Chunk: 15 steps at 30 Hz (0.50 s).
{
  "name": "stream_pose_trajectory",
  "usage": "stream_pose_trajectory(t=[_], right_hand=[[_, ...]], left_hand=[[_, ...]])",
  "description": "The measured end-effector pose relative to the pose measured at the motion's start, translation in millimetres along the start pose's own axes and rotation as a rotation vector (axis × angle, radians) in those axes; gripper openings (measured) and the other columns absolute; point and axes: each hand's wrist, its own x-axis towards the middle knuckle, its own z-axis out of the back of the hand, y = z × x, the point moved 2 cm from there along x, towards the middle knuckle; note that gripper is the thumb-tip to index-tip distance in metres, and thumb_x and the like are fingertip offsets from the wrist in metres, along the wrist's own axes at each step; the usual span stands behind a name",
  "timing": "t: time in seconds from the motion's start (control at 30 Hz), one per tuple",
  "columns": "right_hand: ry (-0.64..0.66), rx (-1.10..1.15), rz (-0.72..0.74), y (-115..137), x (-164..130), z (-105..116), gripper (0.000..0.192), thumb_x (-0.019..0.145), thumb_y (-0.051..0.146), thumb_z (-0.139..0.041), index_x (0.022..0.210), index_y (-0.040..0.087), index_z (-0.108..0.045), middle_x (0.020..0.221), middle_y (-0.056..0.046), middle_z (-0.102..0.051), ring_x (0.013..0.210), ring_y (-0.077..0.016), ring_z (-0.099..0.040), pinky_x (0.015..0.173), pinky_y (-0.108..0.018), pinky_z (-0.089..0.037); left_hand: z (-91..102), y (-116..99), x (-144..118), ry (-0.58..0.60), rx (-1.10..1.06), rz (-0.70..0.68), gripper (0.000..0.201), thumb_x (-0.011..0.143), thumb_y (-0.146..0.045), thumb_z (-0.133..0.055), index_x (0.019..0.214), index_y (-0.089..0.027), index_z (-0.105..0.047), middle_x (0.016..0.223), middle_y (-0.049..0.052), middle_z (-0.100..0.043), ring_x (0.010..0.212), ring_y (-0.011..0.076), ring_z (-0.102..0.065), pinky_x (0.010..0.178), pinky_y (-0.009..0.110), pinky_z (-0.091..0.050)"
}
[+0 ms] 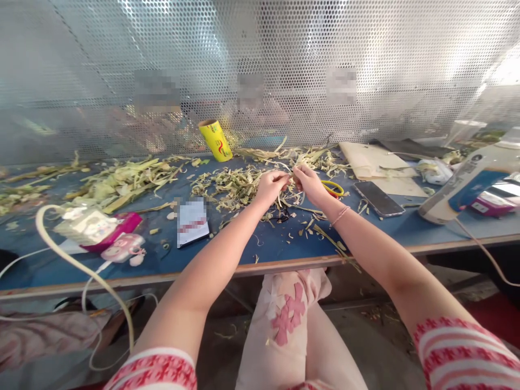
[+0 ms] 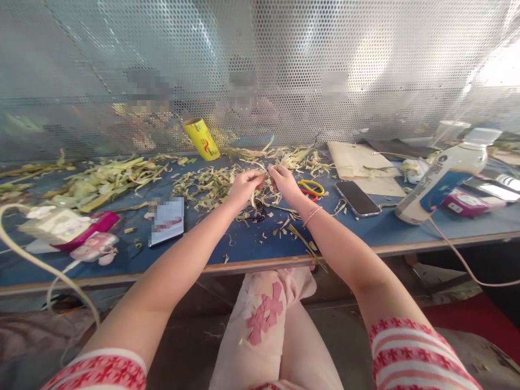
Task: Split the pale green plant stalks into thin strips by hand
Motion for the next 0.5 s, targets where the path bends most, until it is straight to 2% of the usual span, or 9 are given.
stream_pose_trajectory(t=[0.17, 0.3, 0.37, 0.43, 0.5], right_hand=[[0.025, 0.103, -0.124, 1.6, -0.4, 1.4, 0.028, 0.077, 0.038, -0.065, 0.074, 0.02, -0.045, 0.05, 0.011, -0.033, 0.039, -0.0021, -0.023, 0.039, -0.017, -0.017], [0.092, 0.199, -0.156, 3.4, -2.4, 2.1, 0.033, 0.076, 0.04, -0.067, 0.071, 0.02, -0.041, 0.051, 0.011, -0.031, 0.039, -0.0017, -0.02, 0.037, -0.017, -0.014], [0.124, 0.251, -0.177, 2.9, -2.7, 2.8, 0.034, 0.075, 0.041, -0.067, 0.07, 0.021, -0.041, 0.052, 0.01, -0.035, 0.039, -0.0023, -0.023, 0.037, -0.018, -0.018], [0.13, 0.291, -0.2, 2.1, -2.8, 3.6, 0.03, 0.076, 0.04, -0.066, 0.072, 0.02, -0.044, 0.054, 0.008, -0.041, 0.041, -0.0039, -0.032, 0.039, -0.019, -0.026], [0.114, 0.317, -0.213, 2.1, -3.0, 4.0, 0.022, 0.075, 0.036, -0.066, 0.078, 0.02, -0.05, 0.058, 0.006, -0.048, 0.045, -0.0057, -0.04, 0.043, -0.02, -0.034]], left_hand=[[-1.8, -1.8, -2.9, -0.018, -0.085, 0.044, 0.009, 0.078, -0.023, -0.059, 0.081, -0.015, -0.063, 0.07, 0.003, -0.069, 0.056, 0.0103, -0.059, 0.06, 0.027, -0.052], [-1.3, -6.2, -4.7, -0.004, -0.177, 0.022, 0.005, 0.079, -0.022, -0.057, 0.081, -0.018, -0.054, 0.062, -0.002, -0.064, 0.053, 0.0096, -0.059, 0.059, 0.026, -0.052], [-3.3, -10.2, -7.3, 0.087, -0.199, -0.025, 0.006, 0.079, -0.019, -0.055, 0.085, -0.019, -0.055, 0.065, -0.002, -0.065, 0.056, 0.0095, -0.06, 0.06, 0.026, -0.053], [-6.8, -14.3, -11.1, 0.185, -0.164, -0.099, 0.015, 0.077, -0.015, -0.054, 0.091, -0.019, -0.058, 0.075, 0.0, -0.068, 0.063, 0.0097, -0.062, 0.063, 0.026, -0.054], [-10.5, -17.1, -14.7, 0.221, -0.089, -0.177, 0.018, 0.077, -0.015, -0.056, 0.094, -0.019, -0.062, 0.083, 0.002, -0.07, 0.07, 0.0104, -0.064, 0.066, 0.026, -0.054]])
